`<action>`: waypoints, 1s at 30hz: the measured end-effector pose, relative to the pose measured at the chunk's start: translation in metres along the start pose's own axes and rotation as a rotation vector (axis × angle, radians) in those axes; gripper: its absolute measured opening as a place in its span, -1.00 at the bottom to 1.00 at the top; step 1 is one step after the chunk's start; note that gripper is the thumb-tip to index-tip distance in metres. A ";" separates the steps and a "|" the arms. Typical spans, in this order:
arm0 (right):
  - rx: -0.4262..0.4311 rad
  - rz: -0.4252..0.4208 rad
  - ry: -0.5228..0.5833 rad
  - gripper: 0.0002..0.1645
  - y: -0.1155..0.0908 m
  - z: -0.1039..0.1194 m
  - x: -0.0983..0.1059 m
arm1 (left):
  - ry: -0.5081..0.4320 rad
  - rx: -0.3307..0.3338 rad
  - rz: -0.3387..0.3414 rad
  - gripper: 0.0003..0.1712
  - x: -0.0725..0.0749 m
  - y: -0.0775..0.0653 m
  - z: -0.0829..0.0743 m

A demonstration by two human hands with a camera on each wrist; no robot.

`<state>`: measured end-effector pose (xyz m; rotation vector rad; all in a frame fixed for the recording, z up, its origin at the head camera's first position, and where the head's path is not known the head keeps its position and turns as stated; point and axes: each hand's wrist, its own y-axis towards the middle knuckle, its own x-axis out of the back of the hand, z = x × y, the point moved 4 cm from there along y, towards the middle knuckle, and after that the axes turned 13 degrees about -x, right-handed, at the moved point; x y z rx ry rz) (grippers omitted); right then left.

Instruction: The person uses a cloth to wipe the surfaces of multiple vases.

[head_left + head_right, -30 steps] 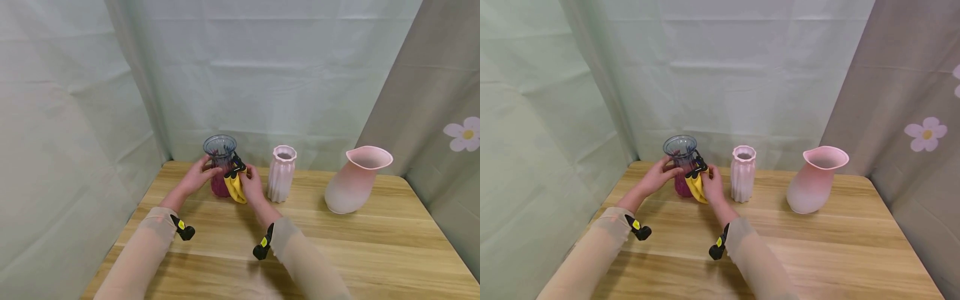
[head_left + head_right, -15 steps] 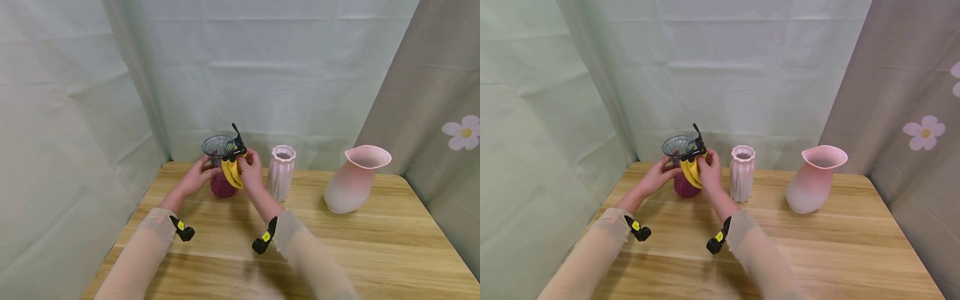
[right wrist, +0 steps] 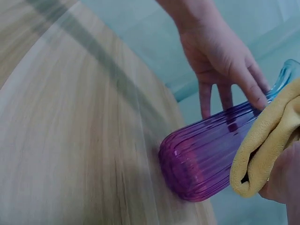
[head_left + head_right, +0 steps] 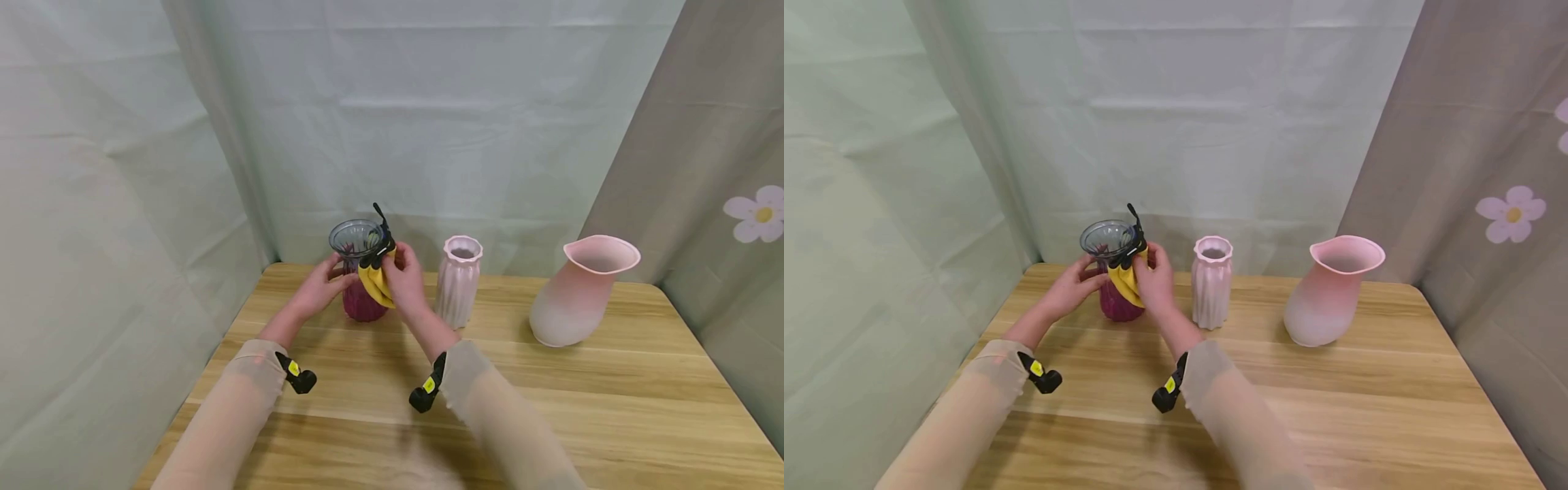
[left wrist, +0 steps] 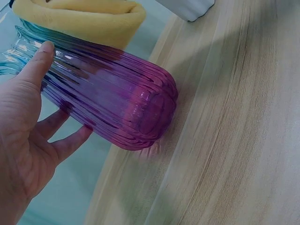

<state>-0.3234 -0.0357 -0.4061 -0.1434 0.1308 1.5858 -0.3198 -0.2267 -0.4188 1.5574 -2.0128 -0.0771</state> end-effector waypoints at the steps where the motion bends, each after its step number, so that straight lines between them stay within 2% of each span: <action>1: 0.001 -0.001 -0.038 -0.63 0.000 -0.002 0.000 | -0.003 -0.003 0.000 -0.24 0.000 0.000 0.000; 4: 0.000 -0.008 -0.140 -0.63 0.000 -0.008 0.000 | 0.004 -0.006 -0.002 -0.26 0.001 -0.001 0.000; 7: -0.009 -0.005 -0.181 -0.64 -0.001 -0.018 0.002 | 0.015 0.002 -0.002 -0.25 0.001 -0.002 0.001; 13: -0.091 -0.007 -0.129 -0.71 -0.002 -0.052 0.015 | 0.065 0.063 0.005 -0.02 0.002 -0.006 0.000; 17: -0.117 -0.022 -0.120 -0.72 -0.002 -0.067 0.021 | 0.079 0.068 0.019 0.01 0.003 -0.005 -0.001; 24: -0.117 -0.027 -0.104 -0.73 -0.001 -0.066 0.024 | 0.082 0.080 0.020 0.02 0.002 -0.002 0.000; 30: -0.100 -0.047 -0.087 -0.74 -0.008 -0.053 0.033 | 0.075 0.073 0.031 0.00 0.001 0.001 0.004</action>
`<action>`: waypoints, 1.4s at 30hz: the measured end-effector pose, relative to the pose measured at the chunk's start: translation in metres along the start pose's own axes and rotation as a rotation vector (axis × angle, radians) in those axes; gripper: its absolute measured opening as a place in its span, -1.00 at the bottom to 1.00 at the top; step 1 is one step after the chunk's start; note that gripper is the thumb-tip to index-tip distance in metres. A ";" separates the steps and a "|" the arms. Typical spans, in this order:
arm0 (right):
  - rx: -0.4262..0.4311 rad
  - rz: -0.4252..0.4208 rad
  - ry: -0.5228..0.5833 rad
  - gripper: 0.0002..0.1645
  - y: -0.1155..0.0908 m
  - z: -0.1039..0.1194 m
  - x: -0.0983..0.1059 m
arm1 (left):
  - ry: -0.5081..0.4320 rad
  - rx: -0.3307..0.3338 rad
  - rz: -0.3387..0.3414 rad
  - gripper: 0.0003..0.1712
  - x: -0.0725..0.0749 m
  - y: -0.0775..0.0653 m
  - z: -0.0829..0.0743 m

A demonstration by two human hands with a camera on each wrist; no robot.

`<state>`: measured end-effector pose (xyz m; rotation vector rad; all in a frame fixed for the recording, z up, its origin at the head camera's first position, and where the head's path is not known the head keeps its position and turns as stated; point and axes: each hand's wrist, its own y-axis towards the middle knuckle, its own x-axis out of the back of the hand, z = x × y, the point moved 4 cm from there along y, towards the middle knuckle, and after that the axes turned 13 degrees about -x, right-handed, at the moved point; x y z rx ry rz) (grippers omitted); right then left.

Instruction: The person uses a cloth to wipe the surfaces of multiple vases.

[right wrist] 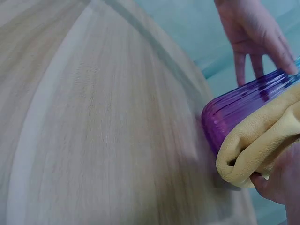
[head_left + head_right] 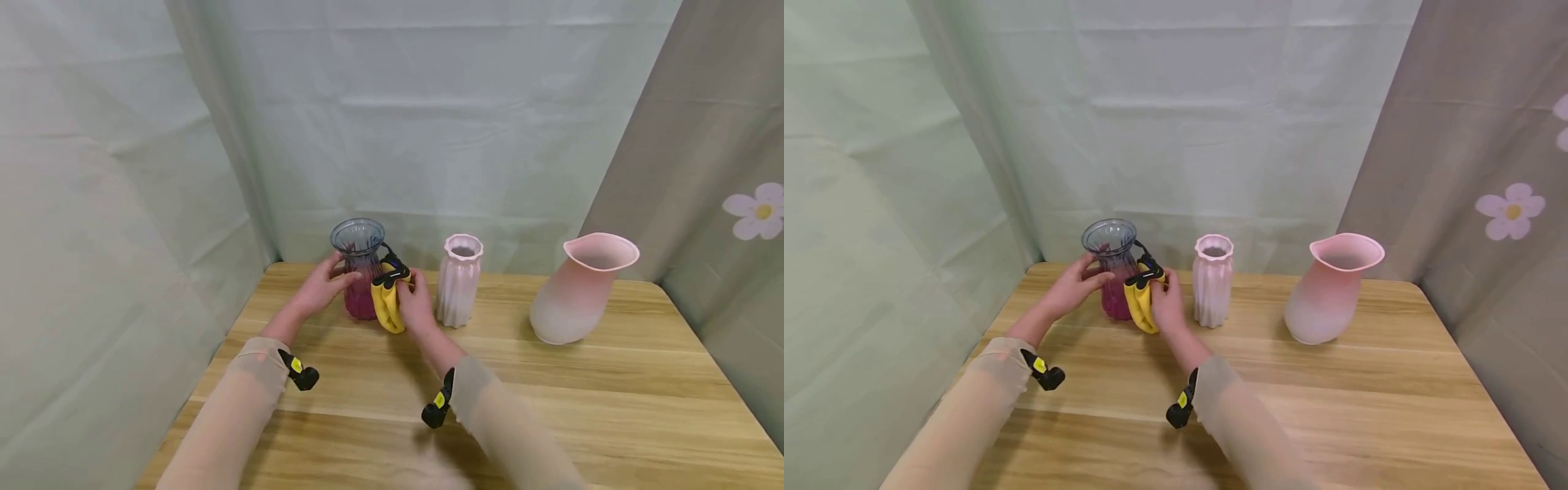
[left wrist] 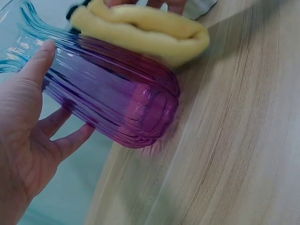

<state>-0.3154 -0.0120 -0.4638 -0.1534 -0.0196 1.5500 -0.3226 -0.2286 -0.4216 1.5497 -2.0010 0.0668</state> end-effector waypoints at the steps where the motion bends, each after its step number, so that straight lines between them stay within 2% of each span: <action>1: 0.009 -0.001 -0.001 -0.74 -0.002 0.003 0.002 | -0.001 0.001 0.000 0.00 0.000 0.000 0.000; 6: 0.056 0.003 0.006 -0.74 -0.013 0.013 0.012 | -0.001 0.014 0.001 0.03 0.003 -0.002 -0.001; 10: 0.059 -0.001 0.009 -0.74 -0.019 0.015 0.017 | 0.019 0.001 -0.009 0.06 -0.002 -0.002 -0.005; 13: 0.052 -0.006 0.008 -0.74 -0.022 0.017 0.021 | 0.042 0.015 -0.079 0.13 -0.010 -0.001 -0.013; 19: 0.050 0.019 0.003 -0.72 -0.026 0.021 0.025 | 0.111 0.068 -0.320 0.27 -0.022 0.006 -0.031; 21: 0.055 0.030 0.009 -0.71 -0.027 0.021 0.025 | 0.139 0.077 -0.371 0.27 -0.024 0.008 -0.034; 24: 0.053 0.046 0.026 -0.71 -0.028 0.021 0.025 | 0.159 0.083 -0.406 0.25 -0.026 0.008 -0.035; 27: 0.060 0.045 0.043 -0.73 -0.025 0.017 0.025 | 0.160 0.081 -0.412 0.24 -0.026 0.007 -0.036; 33: 0.061 0.047 0.060 -0.73 -0.024 0.018 0.026 | 0.028 0.058 -0.363 0.16 -0.020 0.003 -0.033; 37: 0.057 0.059 0.066 -0.73 -0.023 0.019 0.026 | -0.047 0.031 -0.291 0.07 -0.013 -0.001 -0.027; 42: 0.056 0.066 0.060 -0.73 -0.021 0.025 0.025 | -0.112 -0.033 -0.153 -0.19 -0.004 -0.002 -0.019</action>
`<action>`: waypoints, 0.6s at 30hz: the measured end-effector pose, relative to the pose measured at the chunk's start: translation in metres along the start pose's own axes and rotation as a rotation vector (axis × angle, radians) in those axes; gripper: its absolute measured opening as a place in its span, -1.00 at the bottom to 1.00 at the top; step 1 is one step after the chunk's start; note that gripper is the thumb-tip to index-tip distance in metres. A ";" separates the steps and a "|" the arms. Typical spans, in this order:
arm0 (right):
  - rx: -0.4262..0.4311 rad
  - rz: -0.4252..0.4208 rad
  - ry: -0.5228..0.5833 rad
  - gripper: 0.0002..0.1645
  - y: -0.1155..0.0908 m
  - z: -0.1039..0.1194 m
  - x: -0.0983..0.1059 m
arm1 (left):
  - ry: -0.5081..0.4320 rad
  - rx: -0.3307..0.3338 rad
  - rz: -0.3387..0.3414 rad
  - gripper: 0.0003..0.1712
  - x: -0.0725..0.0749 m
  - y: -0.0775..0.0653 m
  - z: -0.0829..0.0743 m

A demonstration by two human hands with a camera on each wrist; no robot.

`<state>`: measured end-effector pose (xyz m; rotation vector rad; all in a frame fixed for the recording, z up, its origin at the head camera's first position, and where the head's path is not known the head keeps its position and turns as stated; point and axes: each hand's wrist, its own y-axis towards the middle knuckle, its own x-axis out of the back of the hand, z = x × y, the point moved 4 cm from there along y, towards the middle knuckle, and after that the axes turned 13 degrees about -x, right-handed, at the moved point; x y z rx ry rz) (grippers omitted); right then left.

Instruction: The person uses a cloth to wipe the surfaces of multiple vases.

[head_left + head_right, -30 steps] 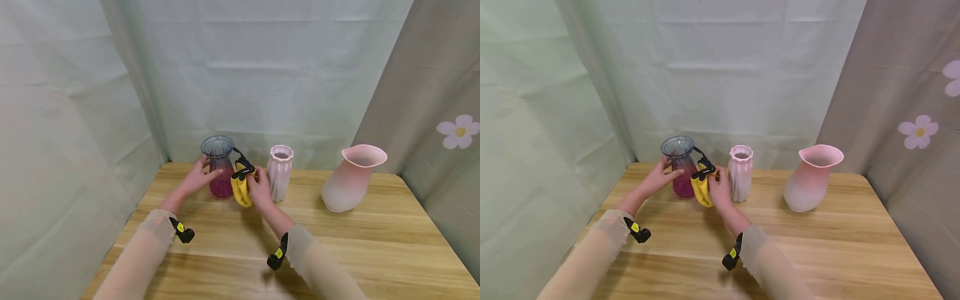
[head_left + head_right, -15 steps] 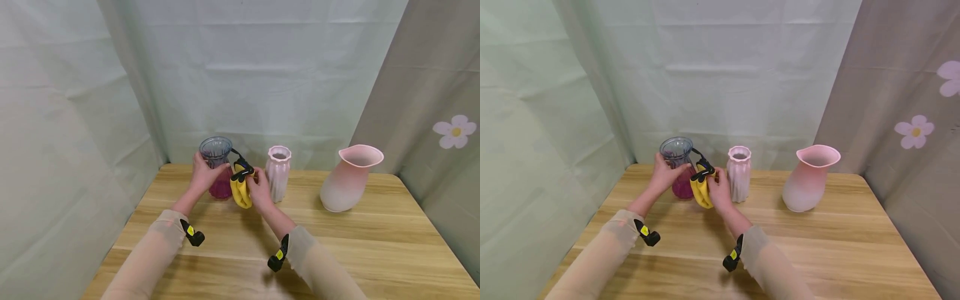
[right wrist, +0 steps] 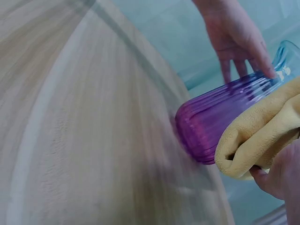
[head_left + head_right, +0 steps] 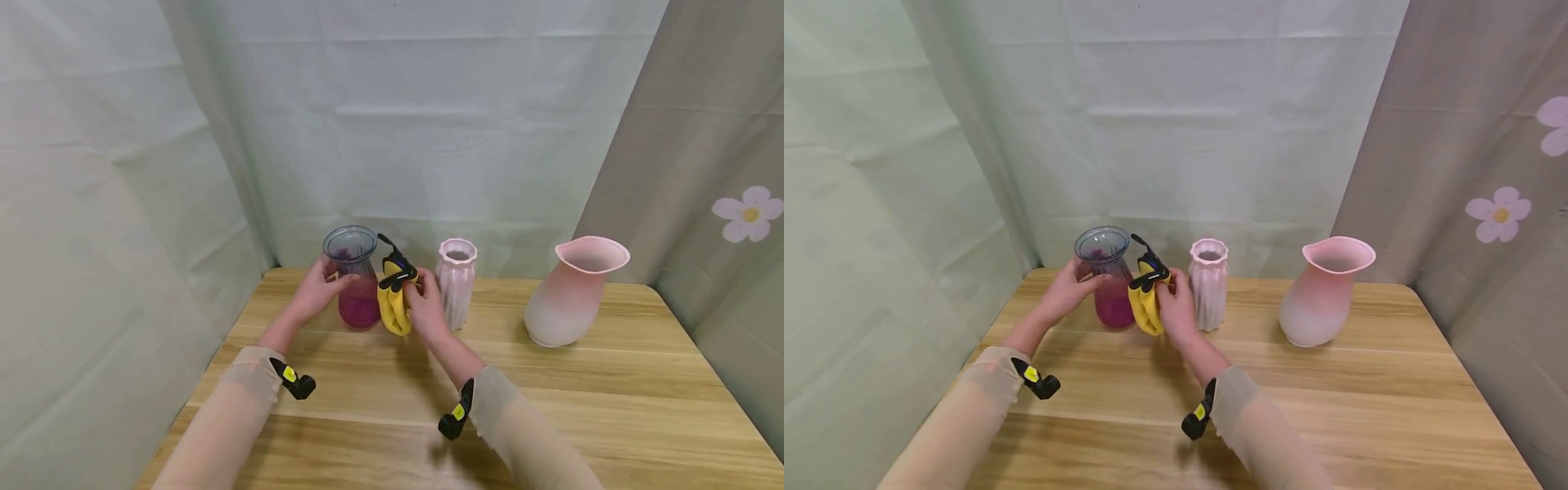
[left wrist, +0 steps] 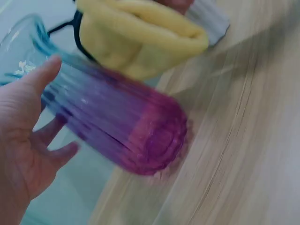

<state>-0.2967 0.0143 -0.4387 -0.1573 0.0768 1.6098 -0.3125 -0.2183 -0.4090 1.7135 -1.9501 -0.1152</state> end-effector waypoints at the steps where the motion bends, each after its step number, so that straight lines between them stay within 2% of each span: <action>1: 0.001 0.000 -0.003 -0.73 0.000 0.002 -0.001 | -0.009 -0.004 0.025 -0.23 0.001 0.000 0.002; 3: 0.006 -0.002 -0.009 -0.73 0.002 0.007 -0.003 | -0.020 -0.008 0.065 -0.26 0.003 0.000 0.004; 6: 0.015 -0.016 -0.012 -0.72 0.006 0.016 -0.007 | -0.013 -0.013 0.087 -0.26 0.005 0.000 0.006; 14: 0.056 -0.001 0.122 -0.66 0.019 0.038 -0.029 | 0.039 -0.025 0.099 -0.22 0.007 0.001 0.009; 18: 0.040 0.021 0.151 -0.66 0.021 0.043 -0.042 | 0.037 -0.028 0.105 -0.20 0.007 0.001 0.009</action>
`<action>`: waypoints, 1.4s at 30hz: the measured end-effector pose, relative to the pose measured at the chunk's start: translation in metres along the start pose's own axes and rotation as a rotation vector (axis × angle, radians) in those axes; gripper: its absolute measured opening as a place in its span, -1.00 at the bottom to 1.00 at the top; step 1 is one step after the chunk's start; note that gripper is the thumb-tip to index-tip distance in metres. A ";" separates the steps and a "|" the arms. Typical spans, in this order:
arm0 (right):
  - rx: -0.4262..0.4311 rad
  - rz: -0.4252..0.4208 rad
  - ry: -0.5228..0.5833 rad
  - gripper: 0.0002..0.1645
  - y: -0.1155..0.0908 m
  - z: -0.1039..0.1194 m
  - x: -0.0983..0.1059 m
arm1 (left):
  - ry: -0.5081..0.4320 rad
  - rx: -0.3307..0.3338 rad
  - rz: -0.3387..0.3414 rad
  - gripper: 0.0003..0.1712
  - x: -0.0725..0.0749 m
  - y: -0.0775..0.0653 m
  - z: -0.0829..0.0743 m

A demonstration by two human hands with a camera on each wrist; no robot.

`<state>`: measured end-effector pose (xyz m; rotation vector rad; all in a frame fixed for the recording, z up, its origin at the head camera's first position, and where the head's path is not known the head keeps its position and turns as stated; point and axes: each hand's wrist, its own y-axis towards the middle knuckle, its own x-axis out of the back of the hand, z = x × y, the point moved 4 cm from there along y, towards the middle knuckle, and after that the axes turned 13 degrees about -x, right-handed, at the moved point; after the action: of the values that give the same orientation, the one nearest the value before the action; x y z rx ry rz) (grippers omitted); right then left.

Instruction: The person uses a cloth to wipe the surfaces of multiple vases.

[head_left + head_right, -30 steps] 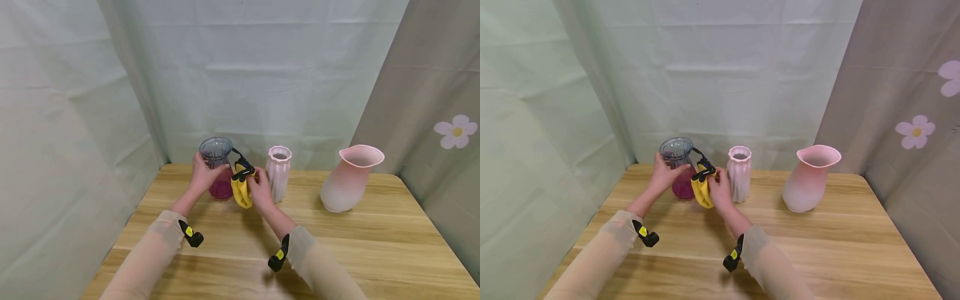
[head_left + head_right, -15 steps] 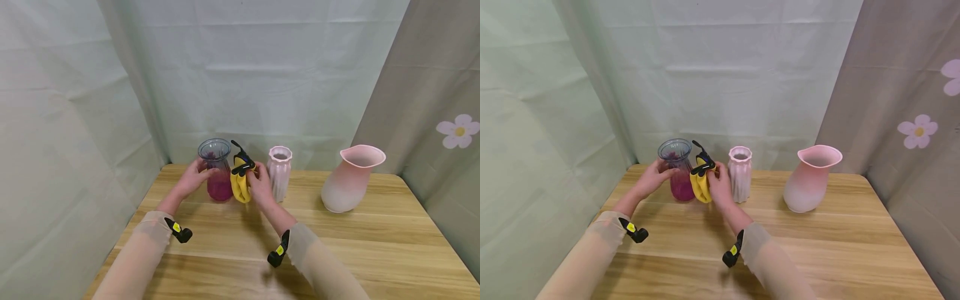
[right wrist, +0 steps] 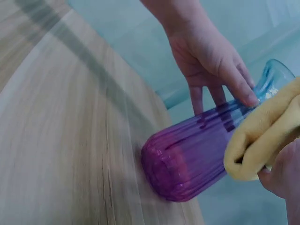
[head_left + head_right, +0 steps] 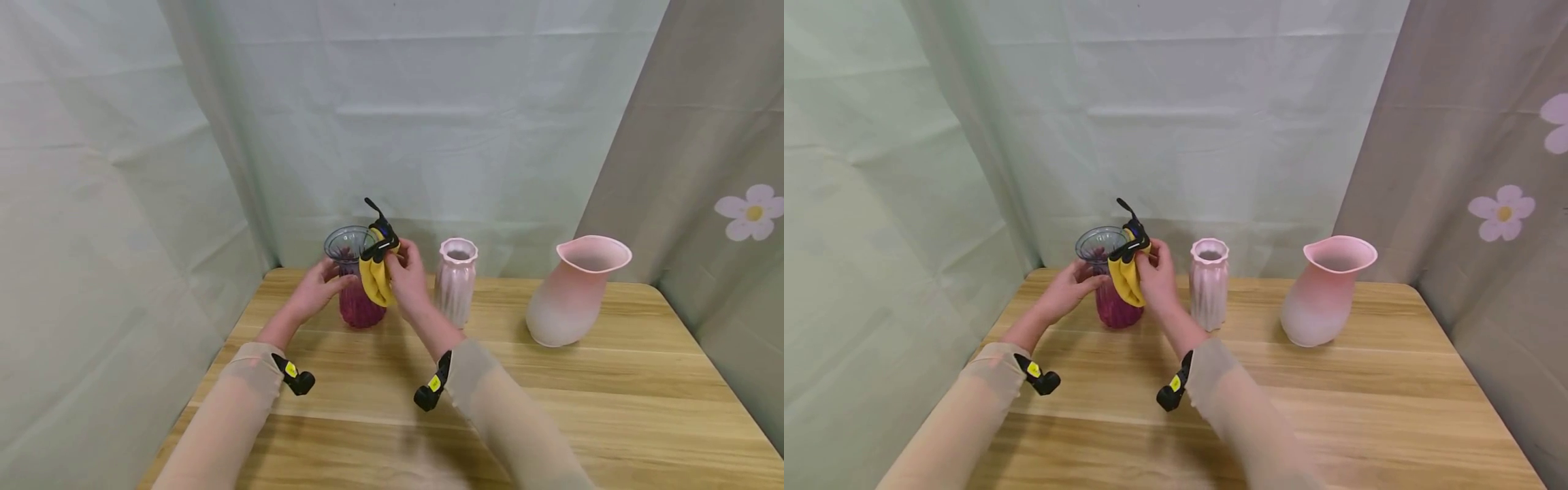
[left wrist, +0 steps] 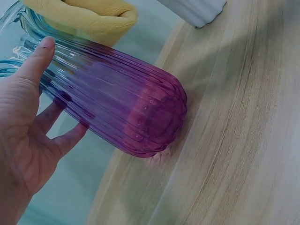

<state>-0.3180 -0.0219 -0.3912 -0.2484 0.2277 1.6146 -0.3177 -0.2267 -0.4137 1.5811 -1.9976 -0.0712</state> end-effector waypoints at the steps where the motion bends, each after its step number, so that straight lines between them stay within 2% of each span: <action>1: -0.009 0.005 0.004 -0.67 0.000 0.000 -0.002 | -0.003 -0.005 0.002 -0.20 0.000 0.000 0.000; 10: -0.025 -0.002 -0.031 -0.74 0.003 -0.006 -0.006 | 0.010 0.012 0.003 -0.17 0.001 -0.002 -0.003; 17: -0.053 0.007 -0.232 -0.75 0.001 -0.018 -0.004 | 0.021 0.028 0.010 -0.21 0.001 -0.003 -0.005; 20: -0.056 0.024 -0.273 -0.73 0.000 -0.026 -0.001 | 0.024 0.045 0.009 -0.21 0.000 -0.005 -0.006; 24: -0.072 0.046 -0.278 -0.71 -0.002 -0.040 0.009 | 0.036 0.049 0.015 -0.19 0.000 -0.005 -0.008; 30: -0.114 0.032 -0.287 -0.71 0.000 -0.069 0.024 | 0.033 0.039 0.014 -0.18 -0.001 -0.004 -0.007; 36: -0.115 0.046 -0.251 -0.64 -0.001 -0.074 0.024 | 0.039 0.051 0.013 -0.19 -0.002 -0.006 -0.005; 42: -0.096 0.028 -0.167 -0.65 -0.001 -0.067 0.020 | 0.037 0.065 0.011 -0.22 -0.003 -0.006 -0.004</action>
<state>-0.3164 -0.0225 -0.4608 -0.1840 0.0257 1.6662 -0.3106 -0.2247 -0.4140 1.5999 -1.9981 0.0279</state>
